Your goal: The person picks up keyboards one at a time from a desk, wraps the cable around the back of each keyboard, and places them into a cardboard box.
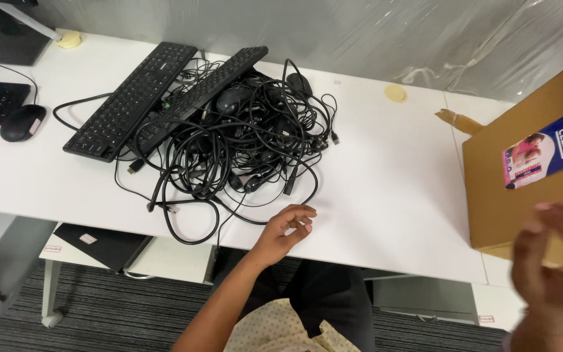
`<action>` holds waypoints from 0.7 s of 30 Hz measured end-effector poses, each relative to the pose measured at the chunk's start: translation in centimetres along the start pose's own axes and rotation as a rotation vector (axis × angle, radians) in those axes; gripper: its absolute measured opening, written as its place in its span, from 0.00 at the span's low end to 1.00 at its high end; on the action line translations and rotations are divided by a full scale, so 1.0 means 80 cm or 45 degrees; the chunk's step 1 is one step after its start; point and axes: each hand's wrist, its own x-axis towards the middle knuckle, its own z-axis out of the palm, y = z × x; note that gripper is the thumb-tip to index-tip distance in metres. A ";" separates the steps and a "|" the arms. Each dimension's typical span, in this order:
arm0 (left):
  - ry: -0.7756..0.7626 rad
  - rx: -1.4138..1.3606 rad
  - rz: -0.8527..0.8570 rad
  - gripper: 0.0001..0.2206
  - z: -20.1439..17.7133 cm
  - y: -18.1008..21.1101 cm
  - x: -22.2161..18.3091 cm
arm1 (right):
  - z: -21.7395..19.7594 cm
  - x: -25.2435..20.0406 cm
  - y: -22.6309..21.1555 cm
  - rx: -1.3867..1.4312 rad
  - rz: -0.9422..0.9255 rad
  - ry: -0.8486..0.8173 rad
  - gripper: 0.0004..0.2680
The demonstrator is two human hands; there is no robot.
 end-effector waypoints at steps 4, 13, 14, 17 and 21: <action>0.118 0.177 0.120 0.12 -0.016 0.032 0.002 | 0.114 -0.030 -0.095 0.204 0.229 0.036 0.04; 0.194 1.209 0.459 0.17 -0.006 0.046 0.043 | 0.271 -0.059 -0.157 0.444 0.442 -0.599 0.18; 0.227 1.404 0.526 0.19 -0.001 0.044 0.050 | 0.284 -0.057 -0.154 0.425 0.374 -0.616 0.21; 0.309 1.675 0.497 0.22 0.013 0.024 0.068 | 0.333 -0.080 -0.140 0.237 0.245 -0.677 0.24; 0.318 1.848 0.374 0.23 0.016 -0.014 0.079 | 0.345 -0.080 -0.142 0.011 0.220 -0.773 0.26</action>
